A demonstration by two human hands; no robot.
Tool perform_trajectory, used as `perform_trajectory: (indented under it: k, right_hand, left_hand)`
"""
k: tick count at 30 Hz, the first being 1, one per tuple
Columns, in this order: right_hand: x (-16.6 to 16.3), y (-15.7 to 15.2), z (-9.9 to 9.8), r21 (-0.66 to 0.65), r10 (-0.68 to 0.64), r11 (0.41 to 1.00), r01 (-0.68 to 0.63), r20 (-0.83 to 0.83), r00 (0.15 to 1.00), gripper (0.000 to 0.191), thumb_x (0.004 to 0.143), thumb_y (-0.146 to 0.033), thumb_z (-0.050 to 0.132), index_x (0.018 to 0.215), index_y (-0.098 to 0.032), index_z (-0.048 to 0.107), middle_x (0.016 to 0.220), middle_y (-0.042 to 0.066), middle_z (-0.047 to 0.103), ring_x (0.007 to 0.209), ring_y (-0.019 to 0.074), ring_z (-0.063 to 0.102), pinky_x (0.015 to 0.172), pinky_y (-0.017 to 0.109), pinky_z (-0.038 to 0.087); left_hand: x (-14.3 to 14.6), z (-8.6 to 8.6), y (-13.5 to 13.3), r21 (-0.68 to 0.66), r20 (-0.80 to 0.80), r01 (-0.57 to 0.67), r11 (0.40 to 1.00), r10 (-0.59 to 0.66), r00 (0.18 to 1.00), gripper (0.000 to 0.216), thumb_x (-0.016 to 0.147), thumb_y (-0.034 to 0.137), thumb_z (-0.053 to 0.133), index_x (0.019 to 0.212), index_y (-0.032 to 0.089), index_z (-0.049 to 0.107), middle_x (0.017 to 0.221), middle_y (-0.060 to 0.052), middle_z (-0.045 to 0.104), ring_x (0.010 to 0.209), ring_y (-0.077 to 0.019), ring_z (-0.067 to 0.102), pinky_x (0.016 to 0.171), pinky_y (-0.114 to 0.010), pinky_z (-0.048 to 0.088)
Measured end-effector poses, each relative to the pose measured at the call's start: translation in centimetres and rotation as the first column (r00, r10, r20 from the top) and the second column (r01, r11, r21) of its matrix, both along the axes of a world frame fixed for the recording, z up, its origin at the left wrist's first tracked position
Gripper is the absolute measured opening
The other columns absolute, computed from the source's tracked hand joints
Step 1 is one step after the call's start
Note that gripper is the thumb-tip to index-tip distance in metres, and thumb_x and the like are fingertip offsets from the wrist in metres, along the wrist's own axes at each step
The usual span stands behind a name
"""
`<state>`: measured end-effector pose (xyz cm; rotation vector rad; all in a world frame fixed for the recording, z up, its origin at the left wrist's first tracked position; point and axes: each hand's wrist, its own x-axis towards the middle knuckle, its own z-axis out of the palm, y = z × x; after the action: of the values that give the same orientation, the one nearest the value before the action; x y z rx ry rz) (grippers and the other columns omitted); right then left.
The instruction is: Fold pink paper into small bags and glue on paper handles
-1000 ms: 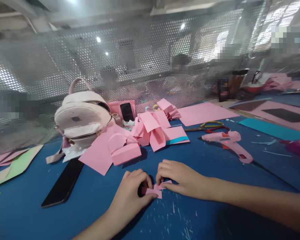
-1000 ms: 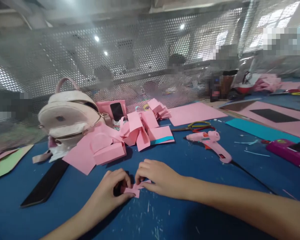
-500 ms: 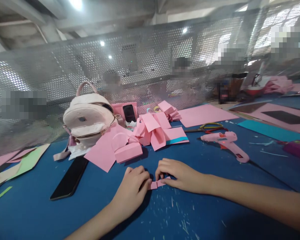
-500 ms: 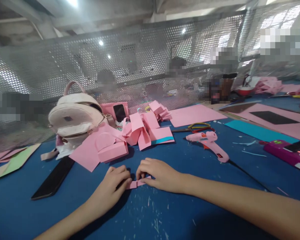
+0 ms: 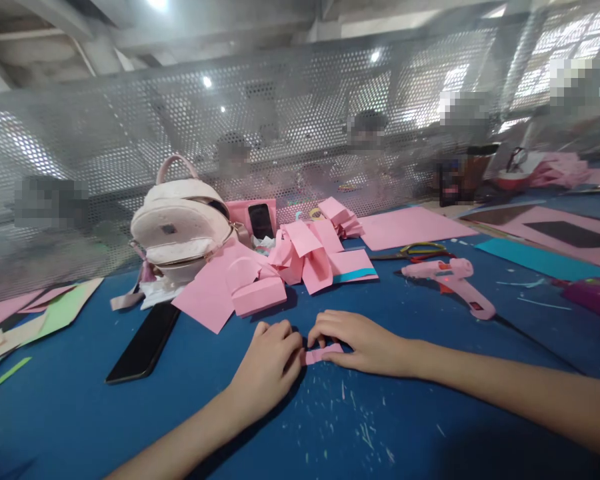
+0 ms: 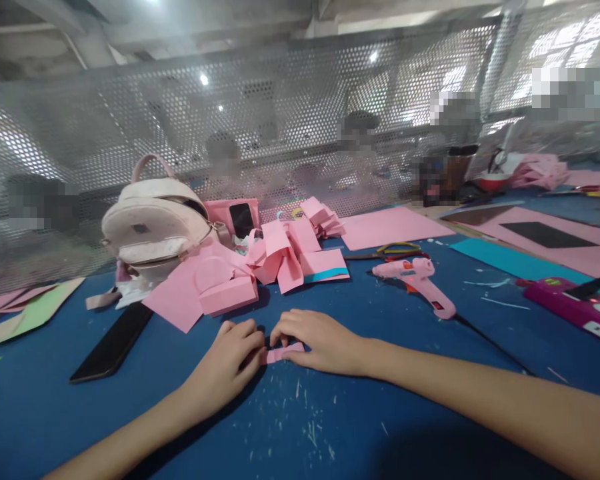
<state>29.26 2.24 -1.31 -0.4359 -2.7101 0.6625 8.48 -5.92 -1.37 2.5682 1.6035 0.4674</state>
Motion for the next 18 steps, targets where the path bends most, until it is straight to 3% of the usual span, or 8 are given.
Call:
perform_trajectory:
  k: [9,18]
  right_hand:
    - [0.16,0.01,-0.29,-0.016,0.003,1.0,-0.003,0.0,1.0,0.02,0.086,-0.009,0.06,0.103,-0.02,0.064,0.095,0.002,0.062,0.091,0.0174,0.056,0.078,0.027,0.042]
    - [0.21,0.17,-0.21,0.0,-0.007,1.0,0.007,0.038,0.999,0.018,0.088,-0.012,0.063,0.103,-0.021,0.068,0.094,0.002,0.062,0.089,0.0169,0.056,0.076,0.026,0.042]
  left_hand:
    - [0.82,0.09,-0.12,-0.016,-0.055,-0.07,0.997,0.069,0.996,0.019,0.091,0.009,0.045,0.081,0.018,0.058,0.083,-0.002,0.055,0.077,-0.0186,0.052,0.074,-0.033,0.036]
    - [0.86,0.07,0.25,-0.063,-0.053,-0.051,0.997,0.048,0.997,0.019,0.092,0.008,0.044,0.081,0.018,0.055,0.085,-0.002,0.055,0.079,-0.0194,0.05,0.074,-0.034,0.034]
